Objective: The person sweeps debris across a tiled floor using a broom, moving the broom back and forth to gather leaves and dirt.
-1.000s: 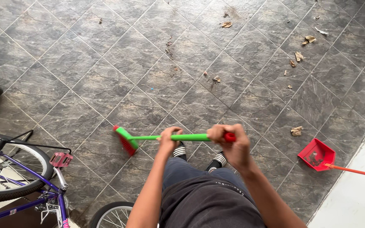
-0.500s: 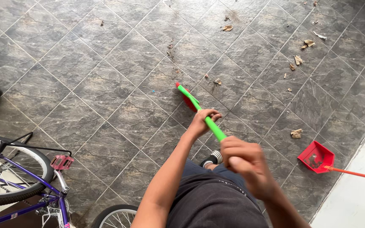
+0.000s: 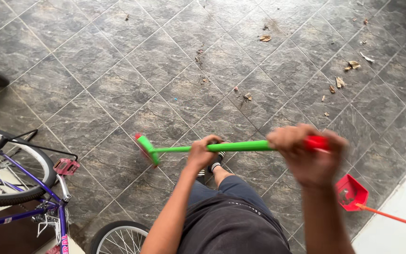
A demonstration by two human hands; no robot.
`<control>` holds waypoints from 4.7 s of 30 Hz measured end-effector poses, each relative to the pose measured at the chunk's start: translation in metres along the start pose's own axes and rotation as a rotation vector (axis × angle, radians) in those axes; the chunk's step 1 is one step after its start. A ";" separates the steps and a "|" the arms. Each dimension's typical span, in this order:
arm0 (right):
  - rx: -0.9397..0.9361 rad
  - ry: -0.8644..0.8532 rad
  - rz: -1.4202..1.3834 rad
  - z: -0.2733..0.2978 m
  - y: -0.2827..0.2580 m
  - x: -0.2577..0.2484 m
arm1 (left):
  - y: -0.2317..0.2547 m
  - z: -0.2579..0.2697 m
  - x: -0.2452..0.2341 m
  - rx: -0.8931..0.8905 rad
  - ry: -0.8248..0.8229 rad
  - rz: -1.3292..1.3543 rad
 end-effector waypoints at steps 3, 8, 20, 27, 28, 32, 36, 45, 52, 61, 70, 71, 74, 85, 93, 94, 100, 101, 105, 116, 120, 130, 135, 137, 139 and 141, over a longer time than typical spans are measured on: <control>0.059 0.080 0.046 -0.018 0.051 -0.005 | -0.060 0.002 -0.017 -0.131 0.099 -0.183; 0.248 0.024 -0.054 -0.023 0.106 -0.007 | -0.125 0.000 -0.009 -0.236 0.214 -0.254; 0.125 -0.110 0.483 -0.030 -0.041 -0.032 | 0.006 -0.115 0.139 0.154 -0.060 0.022; 0.111 -0.176 0.802 -0.030 -0.067 -0.014 | 0.077 -0.142 0.153 0.172 -0.235 0.086; 0.098 -0.201 0.791 -0.032 -0.075 -0.014 | 0.093 -0.139 0.146 0.249 -0.175 0.041; -0.186 -0.236 0.578 -0.023 -0.133 -0.024 | 0.144 -0.118 0.122 0.273 -0.157 0.029; -0.127 -0.316 0.330 -0.026 -0.154 -0.064 | 0.168 -0.095 0.084 0.274 -0.134 -0.031; -0.041 -0.090 -0.099 -0.112 0.014 -0.048 | 0.009 -0.097 -0.050 -0.077 0.087 -0.147; 0.224 -0.054 -0.014 -0.118 0.174 0.042 | -0.176 -0.081 -0.136 -0.289 0.194 -0.368; 0.190 -0.078 0.324 -0.114 0.119 0.077 | -0.131 -0.134 -0.091 -0.004 0.076 -0.178; 0.120 -0.166 0.742 -0.103 0.066 0.134 | -0.025 -0.153 -0.051 0.149 -0.219 0.090; 0.119 -0.194 0.776 -0.101 0.062 0.140 | -0.017 -0.150 -0.050 0.093 -0.262 0.118; 0.110 -0.219 0.770 -0.097 0.042 0.148 | 0.017 -0.138 -0.062 0.161 -0.223 0.068; -0.098 -0.315 0.095 -0.118 0.019 0.091 | 0.026 -0.094 -0.114 -0.015 -0.114 -0.130; 0.160 0.011 0.054 -0.126 0.138 0.069 | -0.106 -0.083 -0.148 -0.260 0.077 -0.222; 0.209 0.020 0.083 -0.123 0.146 0.069 | -0.118 -0.082 -0.148 -0.257 0.103 -0.243; 0.208 -0.141 0.252 -0.106 0.118 0.085 | -0.119 -0.105 -0.098 -0.036 -0.009 -0.038; 0.191 -0.163 0.306 -0.104 0.105 0.088 | -0.109 -0.110 -0.086 0.009 -0.043 -0.064; 0.154 -0.233 0.554 -0.099 0.071 0.108 | -0.061 -0.129 -0.045 0.142 -0.102 -0.055; 0.039 -0.358 0.561 -0.093 0.005 0.137 | 0.041 -0.113 -0.064 0.297 -0.106 -0.001; -0.071 -0.408 0.244 -0.100 -0.011 0.116 | 0.057 -0.096 -0.093 0.177 -0.146 -0.152; 0.068 -0.013 0.045 -0.153 0.163 0.085 | -0.115 -0.099 -0.211 -0.241 0.035 -0.344; 0.275 -0.043 0.197 -0.145 0.243 0.116 | -0.207 -0.108 -0.242 -0.240 0.275 -0.456; 0.225 -0.154 0.278 -0.144 0.238 0.132 | -0.222 -0.127 -0.230 -0.099 0.253 -0.352; 0.230 -0.165 0.375 -0.146 0.225 0.142 | -0.225 -0.144 -0.221 0.011 0.230 -0.277; 0.293 -0.078 0.488 -0.147 0.199 0.141 | -0.208 -0.170 -0.196 0.065 0.164 -0.204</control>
Point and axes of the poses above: each hand's wrist, its own z-axis away from the middle knuckle, its own x-axis out of the palm, y = z × x, the point moved 6 cm from there along -z, towards the middle knuckle, and after that the axes turned 4 degrees about -x, right-handed, at the moved point
